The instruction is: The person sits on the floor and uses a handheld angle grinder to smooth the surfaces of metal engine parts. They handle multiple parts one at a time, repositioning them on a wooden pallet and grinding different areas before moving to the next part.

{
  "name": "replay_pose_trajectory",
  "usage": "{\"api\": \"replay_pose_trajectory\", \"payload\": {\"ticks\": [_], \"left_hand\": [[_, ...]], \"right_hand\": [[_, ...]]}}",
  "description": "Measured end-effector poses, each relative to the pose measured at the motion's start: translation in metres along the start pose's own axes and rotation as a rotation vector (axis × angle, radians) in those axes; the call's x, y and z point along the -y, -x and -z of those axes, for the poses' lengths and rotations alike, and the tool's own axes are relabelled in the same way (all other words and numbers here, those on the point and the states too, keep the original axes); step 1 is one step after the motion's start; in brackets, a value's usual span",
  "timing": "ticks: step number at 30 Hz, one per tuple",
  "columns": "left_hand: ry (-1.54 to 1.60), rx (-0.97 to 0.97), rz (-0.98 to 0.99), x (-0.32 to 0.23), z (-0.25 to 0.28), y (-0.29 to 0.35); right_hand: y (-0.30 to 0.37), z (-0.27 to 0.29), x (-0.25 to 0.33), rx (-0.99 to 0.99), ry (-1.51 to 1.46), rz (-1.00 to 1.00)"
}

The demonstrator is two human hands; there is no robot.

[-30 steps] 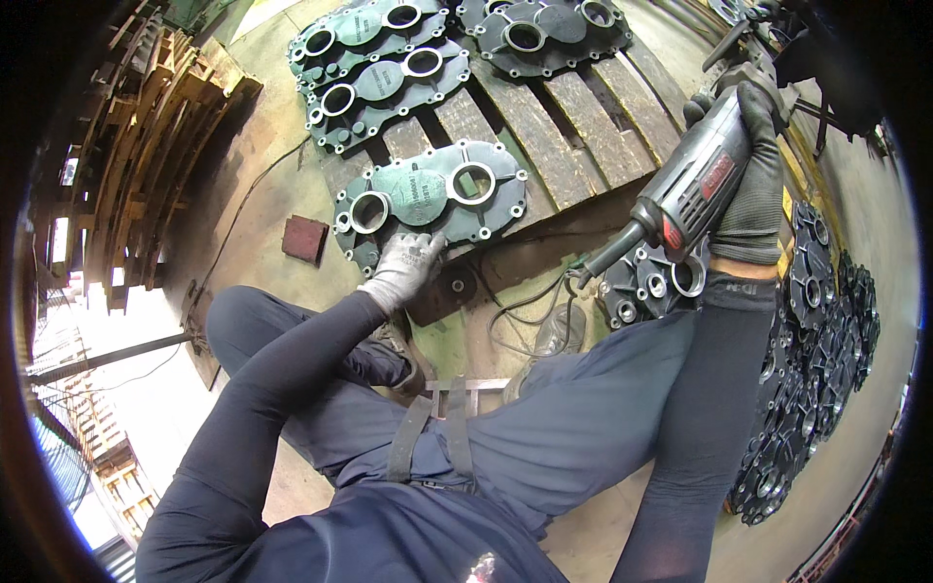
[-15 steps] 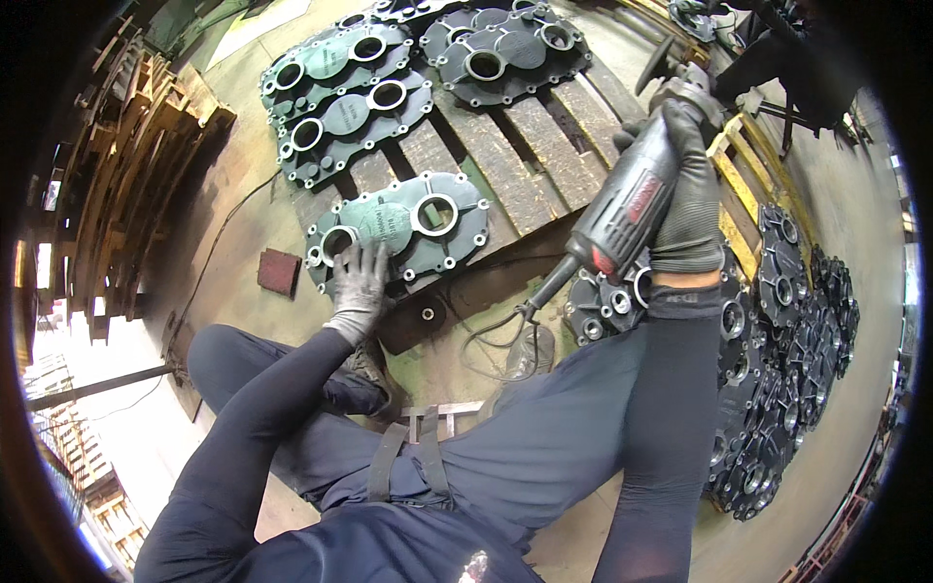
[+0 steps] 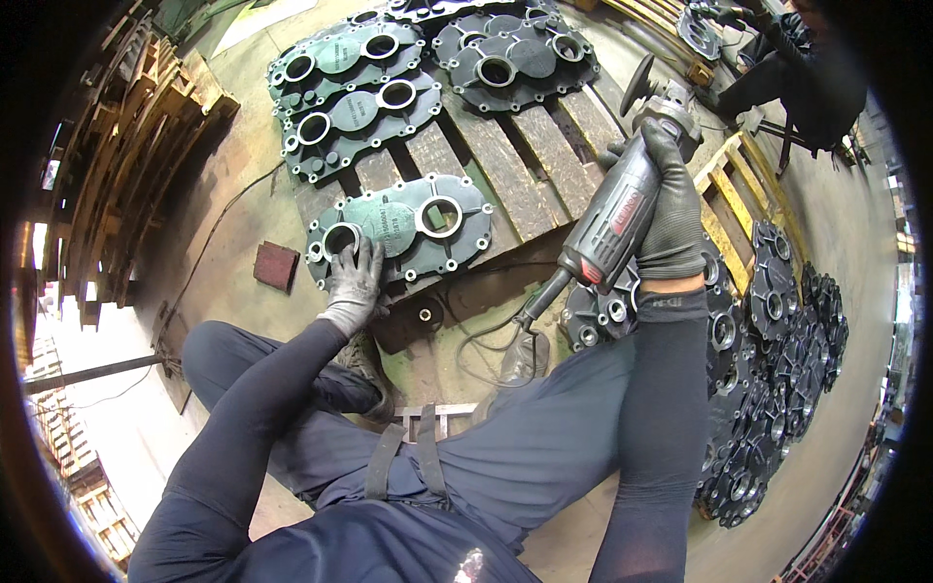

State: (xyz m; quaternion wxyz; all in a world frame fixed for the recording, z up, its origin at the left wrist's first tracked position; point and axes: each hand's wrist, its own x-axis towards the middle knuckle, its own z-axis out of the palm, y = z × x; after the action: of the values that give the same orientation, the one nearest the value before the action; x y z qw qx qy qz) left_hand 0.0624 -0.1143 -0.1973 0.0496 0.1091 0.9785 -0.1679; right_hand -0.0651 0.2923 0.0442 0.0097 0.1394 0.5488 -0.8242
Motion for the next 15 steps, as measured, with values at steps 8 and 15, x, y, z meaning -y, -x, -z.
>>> {"api": "replay_pose_trajectory", "payload": {"ticks": [8,15], "left_hand": [[0.099,0.166,-0.044,-0.001,0.03,0.007],[-0.04,0.082,-0.058,-0.028,-0.018,0.04]], "right_hand": [[0.001,0.0,-0.002,-0.007,0.019,0.015],[0.008,-0.01,-0.005,0.011,0.027,0.012]]}}
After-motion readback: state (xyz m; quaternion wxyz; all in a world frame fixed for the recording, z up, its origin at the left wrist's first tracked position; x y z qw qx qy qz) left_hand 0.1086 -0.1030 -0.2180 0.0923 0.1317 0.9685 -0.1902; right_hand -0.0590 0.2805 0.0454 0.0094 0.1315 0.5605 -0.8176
